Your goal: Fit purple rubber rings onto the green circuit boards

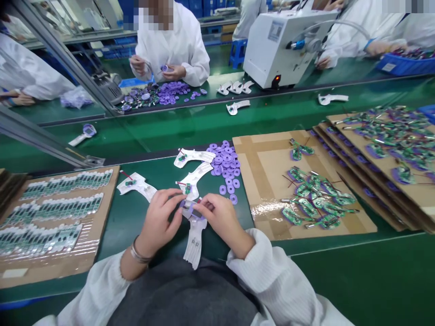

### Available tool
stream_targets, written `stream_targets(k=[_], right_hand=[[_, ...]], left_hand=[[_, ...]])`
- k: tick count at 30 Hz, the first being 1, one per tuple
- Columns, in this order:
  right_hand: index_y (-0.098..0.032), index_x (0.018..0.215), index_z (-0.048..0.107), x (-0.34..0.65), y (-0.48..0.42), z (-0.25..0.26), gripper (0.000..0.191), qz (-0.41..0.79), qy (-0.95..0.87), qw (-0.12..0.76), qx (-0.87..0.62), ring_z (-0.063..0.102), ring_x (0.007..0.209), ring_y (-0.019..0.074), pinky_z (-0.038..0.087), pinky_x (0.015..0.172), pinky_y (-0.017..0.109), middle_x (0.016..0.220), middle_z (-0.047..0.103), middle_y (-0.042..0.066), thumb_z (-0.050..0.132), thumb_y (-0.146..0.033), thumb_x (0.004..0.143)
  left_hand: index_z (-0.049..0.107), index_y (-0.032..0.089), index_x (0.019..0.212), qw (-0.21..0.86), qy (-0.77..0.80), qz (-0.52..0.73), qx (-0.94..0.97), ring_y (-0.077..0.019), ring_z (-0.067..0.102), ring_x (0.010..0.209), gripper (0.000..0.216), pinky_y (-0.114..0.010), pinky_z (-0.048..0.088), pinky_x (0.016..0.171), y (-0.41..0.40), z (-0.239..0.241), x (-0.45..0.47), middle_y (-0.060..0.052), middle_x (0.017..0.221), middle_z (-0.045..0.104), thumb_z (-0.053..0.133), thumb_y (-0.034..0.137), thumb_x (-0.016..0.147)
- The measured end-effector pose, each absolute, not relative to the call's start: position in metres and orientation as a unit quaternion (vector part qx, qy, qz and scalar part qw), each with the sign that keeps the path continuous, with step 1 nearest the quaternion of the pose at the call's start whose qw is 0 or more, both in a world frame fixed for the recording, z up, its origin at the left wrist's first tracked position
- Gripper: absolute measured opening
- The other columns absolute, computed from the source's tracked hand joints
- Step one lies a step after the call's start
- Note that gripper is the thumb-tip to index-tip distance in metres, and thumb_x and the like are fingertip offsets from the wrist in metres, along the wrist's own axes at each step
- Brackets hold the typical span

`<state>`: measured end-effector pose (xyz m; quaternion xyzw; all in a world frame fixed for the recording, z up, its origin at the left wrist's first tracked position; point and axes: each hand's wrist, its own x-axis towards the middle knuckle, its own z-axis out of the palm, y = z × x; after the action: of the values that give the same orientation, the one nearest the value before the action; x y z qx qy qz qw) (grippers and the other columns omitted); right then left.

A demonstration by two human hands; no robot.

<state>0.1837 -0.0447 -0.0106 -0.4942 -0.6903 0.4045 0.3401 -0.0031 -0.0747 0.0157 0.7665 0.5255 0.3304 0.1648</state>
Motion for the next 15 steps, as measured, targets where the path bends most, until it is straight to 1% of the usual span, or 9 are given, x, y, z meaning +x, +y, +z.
stream_targets(k=[1,3,5,6,8,9,11,13,15], right_hand=[[-0.02,0.072,0.061,0.183,-0.045,-0.011,0.031,0.419,-0.681,0.341,-0.494,0.059,0.056,0.0139,0.046,0.052,0.024,0.063,0.063,0.0,0.063,-0.049,0.085],[-0.021,0.074,0.061,0.182,-0.044,-0.011,0.031,0.46,-0.664,0.34,-0.482,0.06,0.054,0.0146,0.047,0.05,0.025,0.063,0.064,0.0,0.06,-0.049,0.086],[-0.022,0.078,0.062,0.185,-0.044,-0.011,0.033,0.478,-0.67,0.326,-0.465,0.061,0.054,0.0162,0.048,0.05,0.027,0.065,0.065,0.001,0.051,-0.05,0.091],[-0.022,0.079,0.062,0.187,-0.045,-0.012,0.035,0.463,-0.687,0.313,-0.464,0.062,0.055,0.0173,0.049,0.052,0.028,0.067,0.066,0.002,0.045,-0.05,0.093],[-0.024,0.077,0.059,0.192,-0.049,-0.016,0.039,0.37,-0.737,0.276,-0.494,0.064,0.059,0.0204,0.048,0.055,0.031,0.068,0.066,0.003,0.037,-0.05,0.096],[-0.025,0.078,0.058,0.194,-0.053,-0.019,0.037,0.314,-0.757,0.247,-0.517,0.064,0.059,0.0223,0.047,0.055,0.033,0.068,0.066,0.004,0.038,-0.052,0.095],[-0.025,0.079,0.054,0.195,-0.064,-0.025,0.037,0.239,-0.776,0.176,-0.557,0.063,0.055,0.0267,0.043,0.05,0.035,0.06,0.064,0.003,0.046,-0.061,0.088],[-0.026,0.081,0.052,0.192,-0.077,-0.03,0.042,0.218,-0.783,0.118,-0.571,0.065,0.054,0.0309,0.043,0.047,0.036,0.057,0.063,0.003,0.051,-0.067,0.081],[-0.024,0.086,0.054,0.188,-0.089,-0.034,0.045,0.223,-0.791,0.088,-0.563,0.067,0.055,0.0331,0.045,0.045,0.037,0.06,0.066,0.004,0.053,-0.069,0.078]], left_hand=[[0.062,0.018,0.117,0.16,0.504,0.317,0.787,-0.0282,0.053,0.111,0.032,-0.046,0.042,0.098,-0.077,0.017,-0.001,-0.013,0.119,0.061,0.056,0.019,0.085],[0.056,0.017,0.124,0.182,0.468,0.29,0.815,-0.0264,0.053,0.109,0.04,-0.042,0.044,0.096,-0.081,0.018,0.004,-0.013,0.118,0.061,0.059,0.022,0.085],[0.052,0.017,0.129,0.199,0.467,0.273,0.817,-0.0255,0.054,0.108,0.044,-0.04,0.046,0.095,-0.083,0.016,0.005,-0.013,0.118,0.061,0.059,0.025,0.087],[0.052,0.017,0.129,0.202,0.467,0.269,0.818,-0.0252,0.055,0.107,0.043,-0.039,0.046,0.094,-0.083,0.014,0.004,-0.013,0.116,0.062,0.059,0.026,0.088],[0.054,0.018,0.126,0.207,0.456,0.266,0.824,-0.025,0.056,0.103,0.042,-0.039,0.047,0.093,-0.082,0.011,-0.003,-0.012,0.113,0.063,0.061,0.031,0.087],[0.056,0.018,0.124,0.207,0.453,0.271,0.824,-0.0249,0.056,0.103,0.041,-0.04,0.047,0.093,-0.082,0.01,-0.007,-0.011,0.113,0.063,0.061,0.033,0.086],[0.057,0.018,0.121,0.187,0.479,0.29,0.807,-0.0251,0.054,0.106,0.035,-0.041,0.045,0.096,-0.082,0.01,-0.015,-0.012,0.115,0.062,0.058,0.03,0.088],[0.057,0.017,0.121,0.148,0.544,0.284,0.775,-0.0268,0.051,0.113,0.032,-0.045,0.042,0.1,-0.083,0.009,-0.02,-0.014,0.12,0.059,0.05,0.023,0.09],[0.057,0.016,0.121,0.133,0.591,0.232,0.761,-0.0289,0.051,0.112,0.033,-0.048,0.043,0.098,-0.085,0.007,-0.021,-0.014,0.118,0.059,0.05,0.021,0.089]])
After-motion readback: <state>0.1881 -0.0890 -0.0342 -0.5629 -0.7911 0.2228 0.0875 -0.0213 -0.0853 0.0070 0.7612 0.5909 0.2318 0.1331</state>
